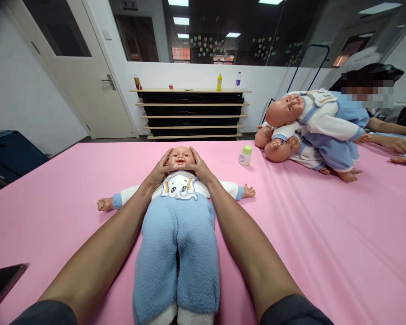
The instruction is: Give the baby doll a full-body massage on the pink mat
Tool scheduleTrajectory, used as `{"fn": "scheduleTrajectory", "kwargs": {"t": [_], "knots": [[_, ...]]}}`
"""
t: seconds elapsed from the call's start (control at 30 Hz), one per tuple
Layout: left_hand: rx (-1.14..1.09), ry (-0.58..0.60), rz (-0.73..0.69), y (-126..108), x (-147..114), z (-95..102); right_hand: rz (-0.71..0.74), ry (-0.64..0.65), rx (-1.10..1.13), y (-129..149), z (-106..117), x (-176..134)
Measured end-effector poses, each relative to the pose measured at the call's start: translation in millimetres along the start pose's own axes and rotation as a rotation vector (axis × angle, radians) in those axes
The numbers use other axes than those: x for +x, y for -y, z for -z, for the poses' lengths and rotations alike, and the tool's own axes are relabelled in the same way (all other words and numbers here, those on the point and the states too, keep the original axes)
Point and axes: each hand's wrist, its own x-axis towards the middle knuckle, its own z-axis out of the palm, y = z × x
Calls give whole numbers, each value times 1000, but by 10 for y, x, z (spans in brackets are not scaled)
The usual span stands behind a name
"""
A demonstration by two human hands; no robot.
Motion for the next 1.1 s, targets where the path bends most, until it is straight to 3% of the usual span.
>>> {"fn": "scheduleTrajectory", "kwargs": {"t": [0.6, 0.87, 1.1], "knots": [[-60, 14, -5, 2, -7, -1, -3, 12, 85, -56, 23, 33], [46, 22, -20, -37, -25, -15, 33, 9, -69, 9, 7, -34], [-13, 8, 3, -10, -7, -18, -8, -2, 16, -33, 22, 23]]}}
